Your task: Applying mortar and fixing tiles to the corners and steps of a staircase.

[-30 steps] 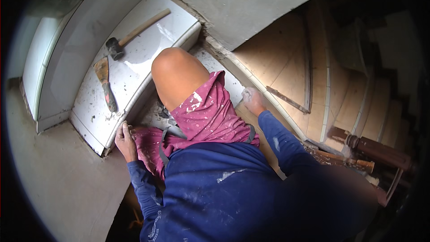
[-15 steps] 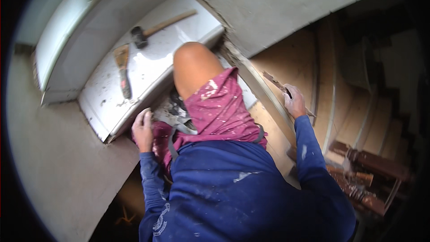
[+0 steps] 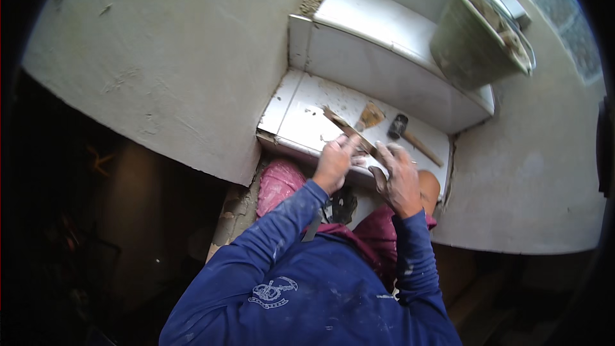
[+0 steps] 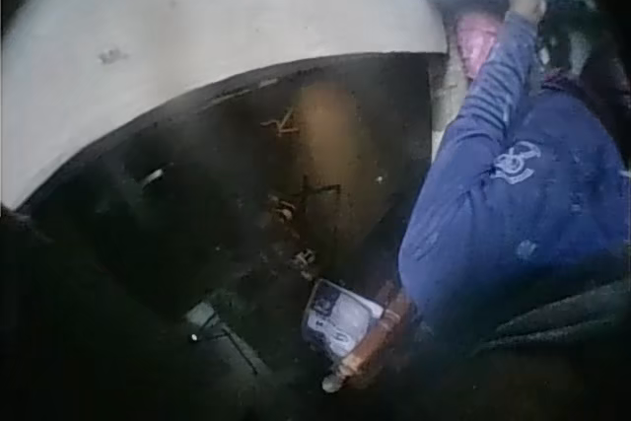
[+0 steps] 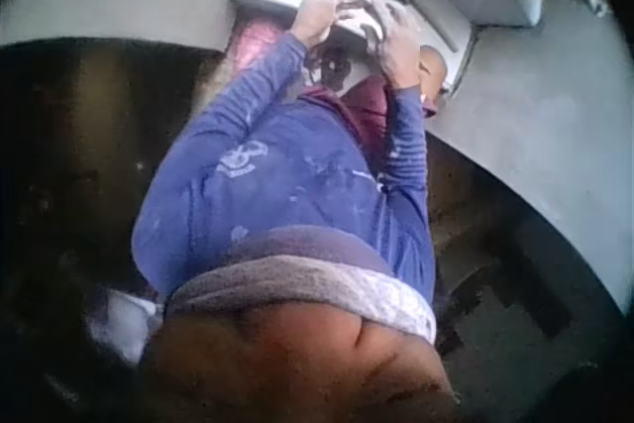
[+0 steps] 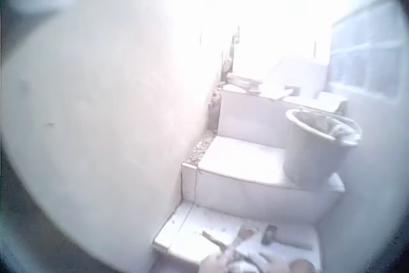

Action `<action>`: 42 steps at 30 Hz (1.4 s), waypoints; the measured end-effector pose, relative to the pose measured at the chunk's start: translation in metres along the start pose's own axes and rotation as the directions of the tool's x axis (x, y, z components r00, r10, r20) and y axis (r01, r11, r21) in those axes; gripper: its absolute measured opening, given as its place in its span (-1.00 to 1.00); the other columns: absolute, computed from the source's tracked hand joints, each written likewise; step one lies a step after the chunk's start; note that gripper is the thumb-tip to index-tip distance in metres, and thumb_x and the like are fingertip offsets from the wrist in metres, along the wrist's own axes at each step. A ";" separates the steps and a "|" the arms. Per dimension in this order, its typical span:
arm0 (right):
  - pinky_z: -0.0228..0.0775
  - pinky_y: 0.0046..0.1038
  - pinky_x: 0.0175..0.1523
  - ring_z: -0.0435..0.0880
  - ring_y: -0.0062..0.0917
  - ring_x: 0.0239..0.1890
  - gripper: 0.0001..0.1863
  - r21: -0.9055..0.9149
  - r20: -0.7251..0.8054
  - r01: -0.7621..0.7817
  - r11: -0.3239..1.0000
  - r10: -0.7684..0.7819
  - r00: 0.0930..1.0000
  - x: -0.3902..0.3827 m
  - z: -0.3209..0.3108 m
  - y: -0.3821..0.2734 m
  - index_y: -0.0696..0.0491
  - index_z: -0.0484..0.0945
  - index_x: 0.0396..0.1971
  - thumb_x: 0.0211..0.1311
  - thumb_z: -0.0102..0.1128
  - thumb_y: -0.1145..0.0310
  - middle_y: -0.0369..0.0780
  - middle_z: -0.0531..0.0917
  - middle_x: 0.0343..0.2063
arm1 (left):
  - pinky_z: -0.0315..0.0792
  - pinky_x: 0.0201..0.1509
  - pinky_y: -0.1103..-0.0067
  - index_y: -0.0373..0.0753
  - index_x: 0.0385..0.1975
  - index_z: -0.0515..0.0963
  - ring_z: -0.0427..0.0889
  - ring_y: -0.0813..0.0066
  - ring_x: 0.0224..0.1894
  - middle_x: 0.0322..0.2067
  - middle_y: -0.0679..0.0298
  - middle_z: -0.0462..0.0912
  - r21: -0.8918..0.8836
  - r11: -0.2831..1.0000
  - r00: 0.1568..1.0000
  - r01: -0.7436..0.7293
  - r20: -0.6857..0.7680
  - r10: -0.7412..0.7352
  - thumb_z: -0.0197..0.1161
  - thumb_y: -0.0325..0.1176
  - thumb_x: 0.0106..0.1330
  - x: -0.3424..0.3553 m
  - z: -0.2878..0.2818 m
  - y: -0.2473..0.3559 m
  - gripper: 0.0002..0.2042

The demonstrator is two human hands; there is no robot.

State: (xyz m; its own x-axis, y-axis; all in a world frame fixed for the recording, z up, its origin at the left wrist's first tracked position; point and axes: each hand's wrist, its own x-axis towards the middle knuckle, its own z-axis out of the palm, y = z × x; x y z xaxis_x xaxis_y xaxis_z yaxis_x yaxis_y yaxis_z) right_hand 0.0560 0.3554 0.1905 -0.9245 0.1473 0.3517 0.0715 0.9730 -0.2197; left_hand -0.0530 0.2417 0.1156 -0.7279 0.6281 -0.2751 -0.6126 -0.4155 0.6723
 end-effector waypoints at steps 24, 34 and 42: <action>0.26 -0.21 0.10 0.50 -0.22 -0.06 -0.86 -0.087 -0.259 -0.353 0.932 0.321 0.911 -0.061 0.009 0.070 0.08 0.63 -0.38 0.01 0.28 0.41 -0.15 0.59 -0.22 | 0.64 -0.43 0.50 -0.63 -0.30 0.50 0.67 0.28 -0.48 -0.43 -0.03 0.61 0.245 0.957 0.843 -0.153 -0.473 0.256 0.13 -0.45 0.36 0.224 -0.063 0.088 -0.75; 0.22 -0.22 0.13 0.48 -0.23 -0.03 -0.84 -0.072 -0.253 -0.358 0.931 0.330 0.910 -0.067 0.014 0.071 0.10 0.65 -0.41 -0.05 0.28 0.40 -0.16 0.57 -0.20 | 0.58 -0.54 0.56 -0.59 -0.49 0.55 0.69 0.36 -0.59 -0.60 0.05 0.64 0.489 0.813 0.788 -0.318 -0.341 0.513 0.20 -0.46 0.26 0.198 -0.014 0.132 -0.77; 0.20 -0.20 0.14 0.47 -0.23 -0.02 -0.83 -0.078 -0.245 -0.365 0.928 0.337 0.909 -0.068 0.013 0.069 0.10 0.65 -0.40 -0.04 0.27 0.39 -0.15 0.57 -0.19 | 0.58 -0.55 0.59 -0.58 -0.44 0.54 0.66 0.39 -0.59 -0.54 0.07 0.63 0.396 0.831 0.790 -0.389 -0.320 0.523 0.21 -0.46 0.29 0.195 -0.015 0.133 -0.78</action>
State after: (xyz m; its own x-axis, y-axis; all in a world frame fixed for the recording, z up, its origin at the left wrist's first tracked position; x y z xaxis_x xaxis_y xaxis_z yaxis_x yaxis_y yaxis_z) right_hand 0.1189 0.4101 0.1399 -0.7249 0.5049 0.4685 0.4327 0.8630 -0.2606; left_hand -0.2813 0.2992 0.1409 -0.9939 0.0689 -0.0856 -0.1037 -0.3293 0.9385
